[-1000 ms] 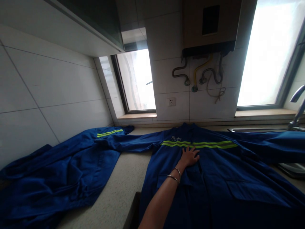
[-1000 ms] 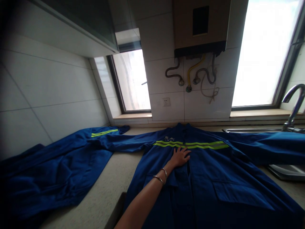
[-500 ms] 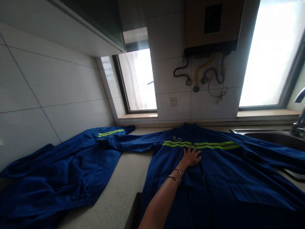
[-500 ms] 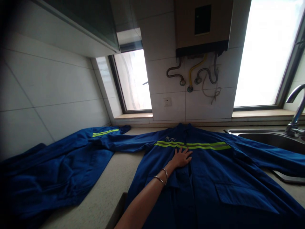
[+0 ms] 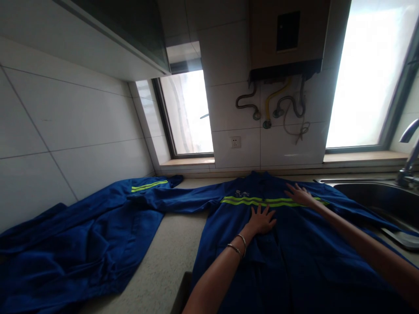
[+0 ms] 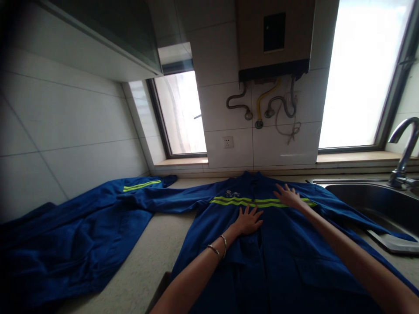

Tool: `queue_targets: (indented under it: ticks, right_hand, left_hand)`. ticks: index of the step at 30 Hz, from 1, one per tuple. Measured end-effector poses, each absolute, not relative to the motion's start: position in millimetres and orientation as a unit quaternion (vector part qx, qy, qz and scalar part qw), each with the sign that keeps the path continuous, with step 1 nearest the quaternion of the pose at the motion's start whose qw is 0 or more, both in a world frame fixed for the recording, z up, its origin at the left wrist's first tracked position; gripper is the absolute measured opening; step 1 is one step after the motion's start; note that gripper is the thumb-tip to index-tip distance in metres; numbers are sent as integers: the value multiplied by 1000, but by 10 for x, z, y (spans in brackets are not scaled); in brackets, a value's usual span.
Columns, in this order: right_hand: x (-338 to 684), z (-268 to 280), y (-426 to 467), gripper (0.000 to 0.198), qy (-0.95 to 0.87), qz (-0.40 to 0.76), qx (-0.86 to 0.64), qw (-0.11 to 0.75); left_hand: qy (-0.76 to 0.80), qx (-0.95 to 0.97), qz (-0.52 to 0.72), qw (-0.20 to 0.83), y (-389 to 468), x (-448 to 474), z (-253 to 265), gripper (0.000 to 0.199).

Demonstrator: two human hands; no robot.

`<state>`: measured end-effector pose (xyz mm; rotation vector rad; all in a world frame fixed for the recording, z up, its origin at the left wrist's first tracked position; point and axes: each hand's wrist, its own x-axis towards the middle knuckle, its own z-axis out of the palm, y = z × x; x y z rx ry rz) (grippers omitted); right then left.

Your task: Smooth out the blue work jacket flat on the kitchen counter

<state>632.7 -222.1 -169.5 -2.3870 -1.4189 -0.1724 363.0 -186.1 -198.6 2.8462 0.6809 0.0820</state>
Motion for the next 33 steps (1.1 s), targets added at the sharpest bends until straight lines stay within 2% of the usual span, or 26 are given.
queue_targets:
  ticks: [4, 8, 11, 14, 17, 19, 21, 23, 26, 29, 31, 33]
  right_hand:
    - [5764, -2025, -1526, 68, -550, 53, -825, 118]
    - [5522, -2105, -1106, 80, -564, 93, -815, 95]
    - [5521, -2104, -928, 81, -561, 105, -816, 90]
    - [5578, -2096, -865, 75, -559, 112, -817, 93]
    - [5635, -2069, -884, 67, -562, 110, -813, 106]
    - [5668, -2041, -926, 65, -569, 101, -807, 121]
    - [5698, -2018, -991, 64, -576, 88, -801, 137]
    - [5718, -2013, -1078, 62, -583, 71, -795, 150]
    - [5703, -2053, -1237, 54, -595, 53, -788, 151]
    - [5613, -2128, -1380, 53, -606, 45, -782, 137]
    - [5522, -2176, -1445, 52, -606, 30, -783, 136]
    - [5430, -2211, -1481, 50, -598, 9, -789, 141]
  left_hand:
    - [237, 966, 31, 97, -1858, 3635, -1997, 62]
    - [232, 966, 41, 110, -1860, 3624, -1993, 64]
    - [226, 963, 41, 143, -1960, 3624, -1967, 71]
    - [210, 953, 26, 217, -2141, 3617, -1903, 73]
    - [123, 925, 21, 359, -2222, 3506, -1754, 58]
    - [107, 888, 68, 441, -2120, 3309, -1591, 49]
    - [224, 852, 133, 454, -1881, 2989, -1381, 43]
    - [454, 794, 158, 373, -1547, 2558, -1147, 47]
    - [577, 746, 161, 291, -1018, 1795, -842, 53]
    - [716, 661, 160, 156, -617, 1080, -719, 41]
    - [762, 610, 144, 160, -454, 732, -769, 42]
    - [775, 556, 168, 249, -352, 528, -902, 49]
